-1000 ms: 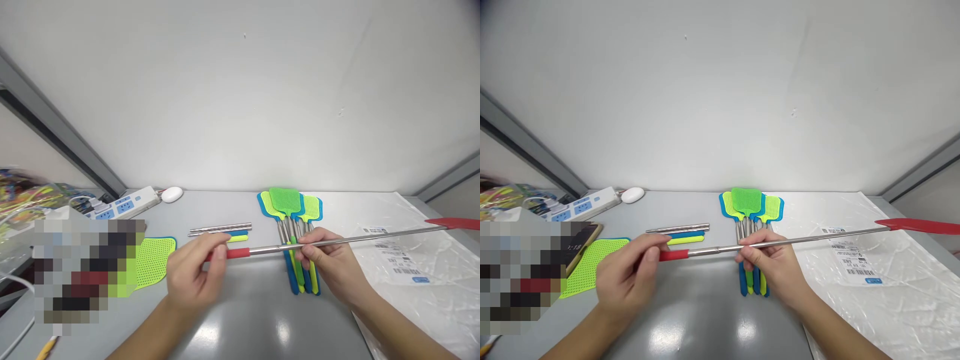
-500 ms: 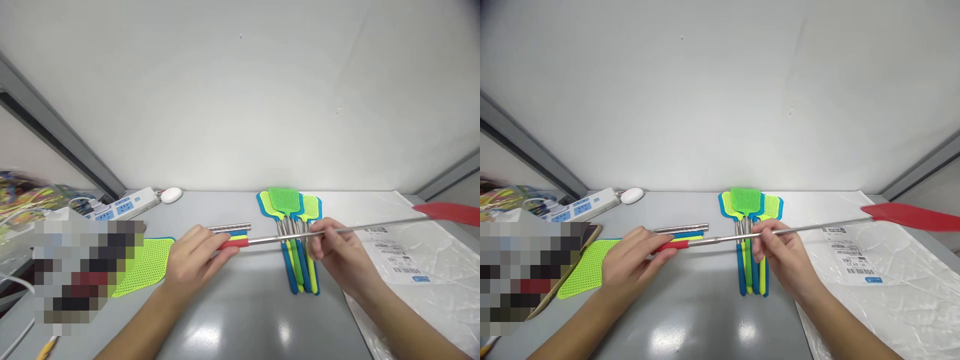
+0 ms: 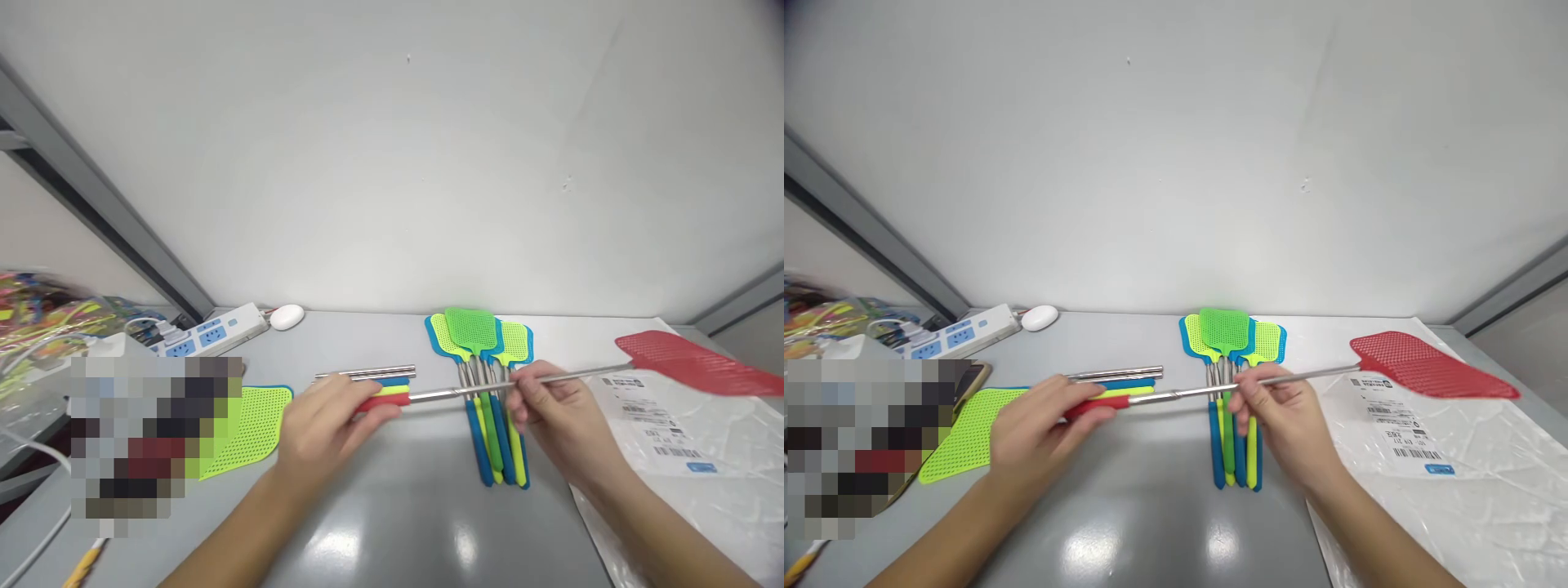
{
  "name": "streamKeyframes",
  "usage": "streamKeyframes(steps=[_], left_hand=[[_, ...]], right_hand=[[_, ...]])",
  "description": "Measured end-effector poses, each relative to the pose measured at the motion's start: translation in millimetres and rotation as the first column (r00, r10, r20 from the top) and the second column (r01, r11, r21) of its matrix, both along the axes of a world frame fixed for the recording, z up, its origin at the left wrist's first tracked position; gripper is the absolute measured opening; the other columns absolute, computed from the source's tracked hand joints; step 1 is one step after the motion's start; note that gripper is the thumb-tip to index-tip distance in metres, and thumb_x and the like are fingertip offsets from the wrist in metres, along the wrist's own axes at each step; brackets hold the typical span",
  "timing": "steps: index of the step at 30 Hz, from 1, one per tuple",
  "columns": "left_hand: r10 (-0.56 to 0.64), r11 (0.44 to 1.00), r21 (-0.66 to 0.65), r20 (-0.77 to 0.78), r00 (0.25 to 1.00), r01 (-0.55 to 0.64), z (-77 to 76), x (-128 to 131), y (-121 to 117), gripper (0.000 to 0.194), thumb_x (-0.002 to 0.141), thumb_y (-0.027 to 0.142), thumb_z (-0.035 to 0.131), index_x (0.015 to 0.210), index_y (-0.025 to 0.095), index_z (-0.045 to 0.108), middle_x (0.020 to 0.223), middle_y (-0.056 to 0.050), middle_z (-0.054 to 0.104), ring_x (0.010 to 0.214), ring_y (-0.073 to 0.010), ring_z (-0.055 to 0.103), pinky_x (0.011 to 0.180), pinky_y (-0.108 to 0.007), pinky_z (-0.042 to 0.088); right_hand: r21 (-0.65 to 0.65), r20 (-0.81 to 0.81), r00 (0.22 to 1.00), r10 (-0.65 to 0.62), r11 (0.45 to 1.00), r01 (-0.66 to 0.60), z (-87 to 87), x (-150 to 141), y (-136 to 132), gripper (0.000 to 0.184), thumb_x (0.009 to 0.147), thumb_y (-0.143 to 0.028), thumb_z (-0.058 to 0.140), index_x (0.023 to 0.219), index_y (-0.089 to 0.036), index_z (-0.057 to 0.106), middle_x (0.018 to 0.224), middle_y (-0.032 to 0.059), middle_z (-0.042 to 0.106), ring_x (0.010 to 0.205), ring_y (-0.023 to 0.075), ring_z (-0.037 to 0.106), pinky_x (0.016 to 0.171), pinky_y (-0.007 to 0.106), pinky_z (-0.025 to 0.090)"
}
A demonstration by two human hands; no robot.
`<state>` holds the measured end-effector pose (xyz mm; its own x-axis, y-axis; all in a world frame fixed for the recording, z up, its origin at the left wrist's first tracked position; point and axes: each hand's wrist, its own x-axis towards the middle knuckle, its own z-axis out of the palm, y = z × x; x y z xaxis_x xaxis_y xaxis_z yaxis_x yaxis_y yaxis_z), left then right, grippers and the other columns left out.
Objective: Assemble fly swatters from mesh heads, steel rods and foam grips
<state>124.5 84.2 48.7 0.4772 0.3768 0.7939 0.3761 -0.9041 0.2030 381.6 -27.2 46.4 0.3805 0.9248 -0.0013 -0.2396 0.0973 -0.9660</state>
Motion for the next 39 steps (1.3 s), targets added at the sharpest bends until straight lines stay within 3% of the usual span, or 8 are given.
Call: streamKeyframes(steps=[3,6,12,17,21,25,29,39], left_hand=[[-0.094,0.995,-0.042,-0.050,0.994,0.092,0.6,12.1,-16.2,0.014,0.089,0.033,0.065,0.091,0.019,0.063,0.059,0.004,0.055,0.049,-0.0091,0.045,0.050,-0.022,0.037],[-0.128,0.990,-0.069,-0.047,0.991,0.125,0.7,19.2,-23.7,0.013,0.089,0.030,0.066,0.092,0.019,0.063,0.058,0.005,0.054,0.049,-0.0090,0.044,0.050,-0.022,0.036],[-0.101,0.995,-0.006,-0.080,0.992,0.101,-6.6,12.9,-7.1,0.014,0.085,0.021,0.069,0.097,0.018,0.064,0.066,0.001,0.058,0.054,-0.0106,0.045,0.051,-0.024,0.035],[-0.022,0.999,0.036,-0.048,0.999,0.023,-5.9,-2.0,14.0,0.020,0.081,0.016,0.072,0.099,0.017,0.063,0.067,0.001,0.056,0.059,-0.0119,0.046,0.056,-0.025,0.037],[0.013,0.996,0.085,-0.072,0.997,-0.007,-1.2,-9.1,20.1,0.015,0.083,0.017,0.071,0.096,0.017,0.064,0.067,0.001,0.053,0.057,-0.0110,0.044,0.055,-0.024,0.035],[-0.009,0.994,0.104,-0.103,0.995,0.020,-1.1,-11.2,18.9,0.016,0.085,0.018,0.069,0.099,0.016,0.063,0.069,0.001,0.053,0.059,-0.0106,0.044,0.055,-0.024,0.035],[-0.021,0.993,0.113,-0.133,0.991,0.036,-2.8,-11.7,18.7,0.016,0.086,0.019,0.068,0.101,0.016,0.062,0.071,0.001,0.053,0.060,-0.0107,0.045,0.055,-0.024,0.035],[0.032,0.997,0.072,-0.108,0.994,-0.025,-5.0,-4.1,8.3,0.009,0.092,0.025,0.062,0.095,0.016,0.060,0.065,0.003,0.047,0.052,-0.0088,0.041,0.051,-0.022,0.032]], right_hand=[[-0.033,0.038,0.994,0.104,0.994,-0.103,-4.9,-15.4,-7.3,0.014,0.080,-0.036,0.075,0.083,-0.023,0.071,0.061,0.0013,0.067,0.049,0.0127,0.056,0.047,0.025,0.045],[-0.033,0.054,0.994,0.090,0.996,-0.089,-7.3,-21.4,-10.3,0.014,0.079,-0.035,0.076,0.083,-0.023,0.071,0.060,0.0010,0.067,0.051,0.0127,0.056,0.049,0.025,0.045],[0.006,-0.008,0.996,0.084,0.996,-0.084,-0.5,-2.8,-3.3,0.019,0.079,-0.038,0.076,0.087,-0.021,0.073,0.059,0.0001,0.063,0.055,0.0127,0.057,0.054,0.025,0.048],[0.110,-0.246,0.961,-0.129,0.981,0.160,13.7,25.7,7.5,0.021,0.085,-0.041,0.069,0.086,-0.020,0.072,0.059,-0.0021,0.055,0.057,0.0094,0.051,0.053,0.020,0.048],[0.093,-0.236,0.931,-0.278,0.947,0.307,14.6,30.3,13.3,0.020,0.087,-0.038,0.066,0.083,-0.019,0.071,0.059,-0.0024,0.052,0.055,0.0087,0.046,0.050,0.019,0.046],[0.128,-0.214,0.928,-0.305,0.933,0.336,14.2,25.1,12.8,0.027,0.091,-0.036,0.056,0.086,-0.016,0.073,0.068,0.0026,0.059,0.060,0.0118,0.051,0.052,0.024,0.048],[0.196,-0.269,0.872,-0.410,0.863,0.466,18.2,29.3,11.6,0.034,0.094,-0.037,0.045,0.084,-0.016,0.071,0.089,0.0067,0.063,0.064,0.0130,0.053,0.049,0.026,0.047],[0.154,-0.175,0.866,-0.469,0.855,0.494,8.8,14.4,13.1,0.020,0.088,-0.036,0.064,0.085,-0.017,0.070,0.091,0.0048,0.065,0.061,0.0090,0.049,0.050,0.022,0.045]])
